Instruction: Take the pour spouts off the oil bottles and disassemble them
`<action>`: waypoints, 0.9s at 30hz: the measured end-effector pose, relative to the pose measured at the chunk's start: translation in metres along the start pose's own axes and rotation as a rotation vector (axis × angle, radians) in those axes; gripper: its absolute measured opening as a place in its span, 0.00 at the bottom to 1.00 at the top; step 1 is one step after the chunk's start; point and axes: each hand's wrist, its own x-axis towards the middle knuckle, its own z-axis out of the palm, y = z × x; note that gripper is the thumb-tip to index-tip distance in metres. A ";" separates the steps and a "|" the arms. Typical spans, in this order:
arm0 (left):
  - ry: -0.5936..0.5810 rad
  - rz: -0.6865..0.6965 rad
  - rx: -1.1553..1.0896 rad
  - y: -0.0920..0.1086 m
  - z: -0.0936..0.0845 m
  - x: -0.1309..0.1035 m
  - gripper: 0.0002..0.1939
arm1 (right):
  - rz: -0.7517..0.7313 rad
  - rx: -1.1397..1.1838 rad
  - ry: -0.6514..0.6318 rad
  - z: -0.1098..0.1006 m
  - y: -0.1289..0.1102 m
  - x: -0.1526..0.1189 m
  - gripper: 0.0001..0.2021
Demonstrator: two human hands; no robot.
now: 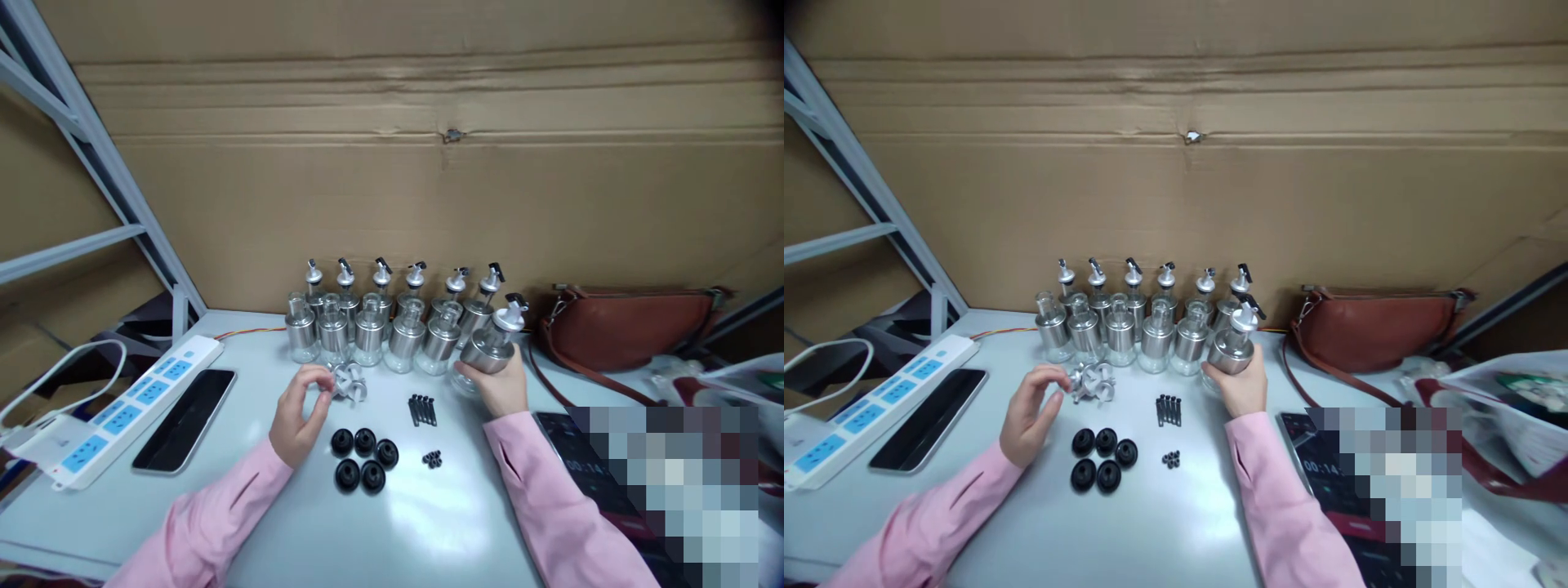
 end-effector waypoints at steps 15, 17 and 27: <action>-0.766 -1.096 -1.157 0.036 0.048 -0.008 0.31 | -1.143 -0.326 0.207 -0.008 -0.045 -0.026 0.13; -0.742 -1.115 -1.113 0.040 0.051 -0.009 0.29 | -1.164 -0.319 0.217 -0.008 -0.048 -0.028 0.11; -0.748 -0.973 -0.934 0.044 0.056 -0.018 0.25 | -1.265 -0.354 0.097 -0.021 -0.047 -0.014 0.09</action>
